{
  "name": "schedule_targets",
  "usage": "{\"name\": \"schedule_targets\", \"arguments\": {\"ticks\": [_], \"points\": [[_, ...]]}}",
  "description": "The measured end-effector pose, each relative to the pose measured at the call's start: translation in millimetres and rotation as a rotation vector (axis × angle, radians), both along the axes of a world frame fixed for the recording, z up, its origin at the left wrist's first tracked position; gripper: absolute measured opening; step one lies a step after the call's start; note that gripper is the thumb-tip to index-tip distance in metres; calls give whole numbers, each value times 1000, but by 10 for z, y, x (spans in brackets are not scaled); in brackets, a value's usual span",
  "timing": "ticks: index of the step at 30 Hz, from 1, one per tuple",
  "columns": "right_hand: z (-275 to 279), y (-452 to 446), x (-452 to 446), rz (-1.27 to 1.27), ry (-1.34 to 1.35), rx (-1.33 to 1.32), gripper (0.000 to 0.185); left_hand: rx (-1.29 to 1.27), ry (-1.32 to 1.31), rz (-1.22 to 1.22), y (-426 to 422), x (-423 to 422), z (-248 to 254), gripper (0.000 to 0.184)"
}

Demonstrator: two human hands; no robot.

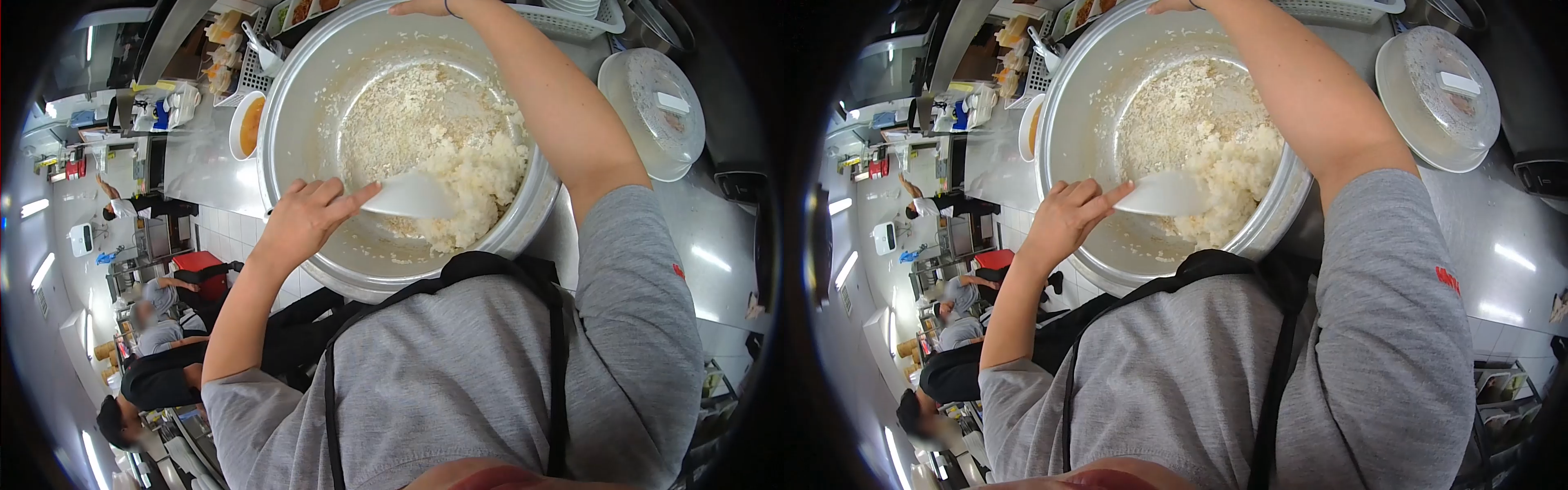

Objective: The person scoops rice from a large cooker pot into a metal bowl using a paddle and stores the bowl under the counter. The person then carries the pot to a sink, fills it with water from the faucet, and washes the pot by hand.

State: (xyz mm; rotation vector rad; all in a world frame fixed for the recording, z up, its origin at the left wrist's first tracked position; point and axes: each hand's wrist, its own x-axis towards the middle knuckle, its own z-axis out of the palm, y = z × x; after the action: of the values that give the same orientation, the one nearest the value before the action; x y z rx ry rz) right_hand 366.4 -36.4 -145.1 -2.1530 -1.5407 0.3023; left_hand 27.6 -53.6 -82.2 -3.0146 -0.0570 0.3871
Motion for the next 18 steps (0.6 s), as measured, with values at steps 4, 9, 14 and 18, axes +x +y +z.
{"name": "schedule_targets", "arguments": {"ticks": [4,9,14,18], "points": [[5,-2,-3,-2,12,-13,64,65,132,45,-83,-218,-6,46],[42,-25,-25,-9,-9,-14,64,127,254,75,-185,-235,-321,49],[35,22,-36,-26,-25,-36,64,140,280,82,-306,-36,-429,47],[31,-9,-4,7,3,-35,64,64,252,127,-343,-28,-218,39]]}}
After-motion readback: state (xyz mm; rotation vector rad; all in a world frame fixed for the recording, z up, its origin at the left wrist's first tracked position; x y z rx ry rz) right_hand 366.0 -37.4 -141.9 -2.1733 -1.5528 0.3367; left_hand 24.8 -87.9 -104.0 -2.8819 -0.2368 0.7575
